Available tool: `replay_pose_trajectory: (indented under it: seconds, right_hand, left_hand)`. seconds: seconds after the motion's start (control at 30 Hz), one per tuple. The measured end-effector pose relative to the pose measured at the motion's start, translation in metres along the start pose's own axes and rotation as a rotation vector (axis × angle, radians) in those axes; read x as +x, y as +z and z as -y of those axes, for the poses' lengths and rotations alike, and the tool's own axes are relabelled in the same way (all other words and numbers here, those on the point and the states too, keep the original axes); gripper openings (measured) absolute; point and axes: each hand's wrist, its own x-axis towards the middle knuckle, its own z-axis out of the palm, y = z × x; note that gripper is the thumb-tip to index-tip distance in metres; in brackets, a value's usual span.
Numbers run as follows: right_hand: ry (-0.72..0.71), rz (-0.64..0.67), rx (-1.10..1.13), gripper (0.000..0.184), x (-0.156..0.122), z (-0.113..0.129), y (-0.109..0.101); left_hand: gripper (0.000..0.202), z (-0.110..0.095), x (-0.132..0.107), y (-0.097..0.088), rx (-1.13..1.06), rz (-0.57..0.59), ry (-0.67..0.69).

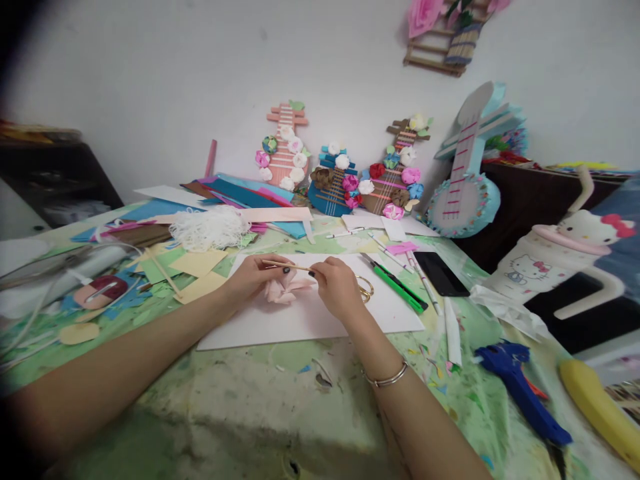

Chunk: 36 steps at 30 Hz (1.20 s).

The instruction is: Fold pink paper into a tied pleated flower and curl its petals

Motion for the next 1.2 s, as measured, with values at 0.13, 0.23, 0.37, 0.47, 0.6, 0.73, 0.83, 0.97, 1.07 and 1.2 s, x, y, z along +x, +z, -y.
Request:
replay_pose_trajectory:
  seconds: [0.13,0.23,0.37,0.47,0.6,0.73,0.83,0.97,1.07,1.2]
  right_hand:
    - [-0.019,-0.009,-0.019,0.023,-0.0003,-0.0003,0.0013]
    - [-0.019,-0.020,-0.027,0.024,-0.0010,0.0005,0.0011]
    - [-0.026,-0.028,-0.026,0.027,-0.0021,0.0017,0.0014]
    - [-0.032,-0.042,-0.030,0.028,-0.0029,0.0020,0.0025]
    - [-0.025,-0.050,-0.021,0.029,-0.0030,0.0021,0.0034]
    - [-0.037,-0.055,-0.008,0.026,-0.0028,0.0029,0.0032]
    - [-0.046,-0.062,-0.005,0.025,-0.0028,0.0039,0.0031]
    - [-0.060,-0.079,-0.005,0.022,-0.0031,0.0057,0.0034]
    - [-0.070,-0.099,-0.003,0.021,-0.0037,0.0070,0.0044]
    - [-0.089,-0.142,0.003,0.020,-0.0044,0.0085,0.0056]
  left_hand:
    - [0.026,-0.0005,-0.0008,-0.0006,0.012,0.016,-0.009]
    - [0.028,-0.0006,-0.0008,-0.0010,0.010,0.034,-0.016]
    - [0.031,0.0001,-0.0001,-0.0017,0.008,0.041,-0.022]
    - [0.033,0.0008,-0.0004,-0.0023,0.018,0.047,-0.019]
    - [0.033,0.0003,-0.0016,-0.0024,0.051,0.054,0.002]
    - [0.031,-0.0010,-0.0024,-0.0019,0.064,0.034,0.010]
    - [0.030,-0.0008,-0.0019,-0.0018,0.073,0.032,0.014]
    - [0.025,0.0013,-0.0004,-0.0019,0.088,-0.002,0.031]
    - [0.026,0.0016,0.0001,-0.0009,0.117,-0.044,0.040]
    - [0.025,-0.0014,-0.0008,0.0016,0.154,-0.069,0.027]
